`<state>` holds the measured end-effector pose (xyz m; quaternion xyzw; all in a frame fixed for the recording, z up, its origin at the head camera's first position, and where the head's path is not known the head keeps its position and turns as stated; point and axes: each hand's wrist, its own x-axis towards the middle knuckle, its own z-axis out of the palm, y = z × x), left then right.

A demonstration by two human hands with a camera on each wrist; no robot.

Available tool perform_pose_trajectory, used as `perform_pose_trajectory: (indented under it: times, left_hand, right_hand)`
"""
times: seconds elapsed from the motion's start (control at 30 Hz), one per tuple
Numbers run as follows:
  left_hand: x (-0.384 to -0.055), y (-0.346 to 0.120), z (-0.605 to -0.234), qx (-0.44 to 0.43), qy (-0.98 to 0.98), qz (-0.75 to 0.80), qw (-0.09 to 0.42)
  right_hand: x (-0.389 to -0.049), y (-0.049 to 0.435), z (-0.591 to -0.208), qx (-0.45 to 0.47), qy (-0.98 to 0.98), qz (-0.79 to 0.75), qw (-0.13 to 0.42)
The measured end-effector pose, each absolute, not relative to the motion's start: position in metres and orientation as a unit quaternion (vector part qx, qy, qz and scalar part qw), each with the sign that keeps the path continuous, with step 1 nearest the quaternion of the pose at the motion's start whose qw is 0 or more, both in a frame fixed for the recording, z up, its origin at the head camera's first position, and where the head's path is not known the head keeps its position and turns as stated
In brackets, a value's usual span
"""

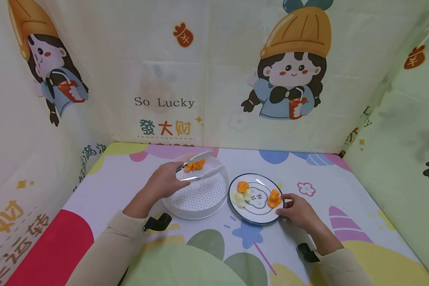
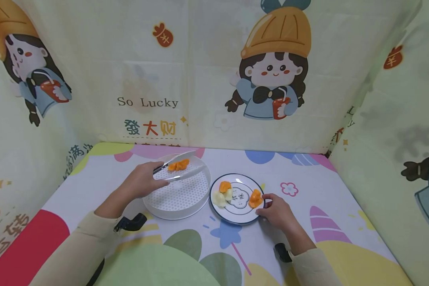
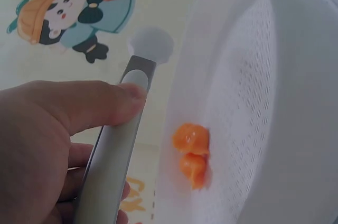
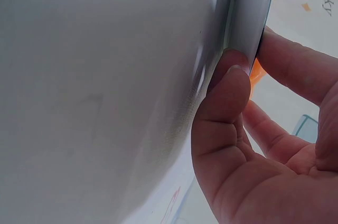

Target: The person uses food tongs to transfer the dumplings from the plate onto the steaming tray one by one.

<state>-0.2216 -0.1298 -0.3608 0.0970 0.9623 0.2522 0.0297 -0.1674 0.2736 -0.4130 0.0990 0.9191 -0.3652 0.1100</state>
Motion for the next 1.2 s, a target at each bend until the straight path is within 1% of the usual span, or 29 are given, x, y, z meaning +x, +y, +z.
perform_pose_trajectory:
  times: [0.23, 0.53, 0.97, 1.2]
  left_hand:
    - [-0.213, -0.117, -0.359, 0.152, 0.956, 0.25, 0.013]
    - [-0.201, -0.094, -0.358, 0.2, 0.949, 0.244, 0.021]
    - [-0.2, -0.045, -0.365, 0.233, 0.941, 0.237, 0.069]
    - [-0.2, -0.018, -0.366, 0.231, 0.943, 0.215, 0.104]
  right_hand:
    - [-0.166, 0.273, -0.412, 0.097, 0.92, -0.364, 0.111]
    - [-0.166, 0.273, -0.412, 0.1, 0.92, -0.364, 0.11]
    - [-0.168, 0.274, -0.413, 0.101, 0.918, -0.367, 0.109]
    - [-0.168, 0.275, -0.413, 0.101, 0.917, -0.371, 0.112]
